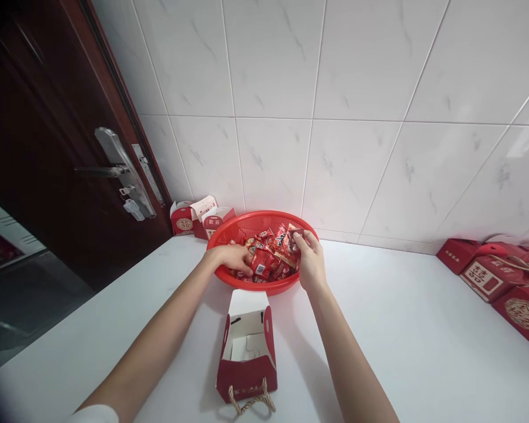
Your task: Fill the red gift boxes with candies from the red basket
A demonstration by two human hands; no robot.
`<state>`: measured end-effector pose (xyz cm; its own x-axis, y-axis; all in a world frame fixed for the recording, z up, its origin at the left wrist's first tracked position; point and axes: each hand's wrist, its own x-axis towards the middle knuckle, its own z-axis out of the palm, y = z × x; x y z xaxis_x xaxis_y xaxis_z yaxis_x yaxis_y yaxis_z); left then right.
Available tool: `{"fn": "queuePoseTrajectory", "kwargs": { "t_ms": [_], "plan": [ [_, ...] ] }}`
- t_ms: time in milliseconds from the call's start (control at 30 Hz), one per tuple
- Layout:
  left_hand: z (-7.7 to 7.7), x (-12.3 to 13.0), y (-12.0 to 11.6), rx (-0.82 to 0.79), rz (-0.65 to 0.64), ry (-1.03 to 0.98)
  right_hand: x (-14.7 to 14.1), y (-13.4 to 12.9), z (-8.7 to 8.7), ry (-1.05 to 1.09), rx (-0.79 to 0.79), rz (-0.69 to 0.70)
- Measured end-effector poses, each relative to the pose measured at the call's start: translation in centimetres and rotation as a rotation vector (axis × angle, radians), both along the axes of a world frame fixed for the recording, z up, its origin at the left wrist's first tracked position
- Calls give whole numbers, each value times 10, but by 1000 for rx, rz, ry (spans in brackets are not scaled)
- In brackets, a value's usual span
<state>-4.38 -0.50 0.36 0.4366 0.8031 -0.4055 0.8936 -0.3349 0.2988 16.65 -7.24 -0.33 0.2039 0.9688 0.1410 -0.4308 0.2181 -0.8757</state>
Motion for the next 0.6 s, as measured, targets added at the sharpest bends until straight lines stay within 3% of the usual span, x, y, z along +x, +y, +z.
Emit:
{"fn": "queuePoseTrajectory", "kwargs": {
  "t_ms": [200, 400, 600],
  "plan": [
    [5, 6, 24, 164, 10, -6, -2, 4, -6, 12, -55, 0],
    [3, 2, 26, 66, 64, 204, -4, 3, -7, -31, -58, 5],
    [-5, 7, 25, 58, 66, 263, -5, 4, -8, -43, -48, -5]
  ]
}}
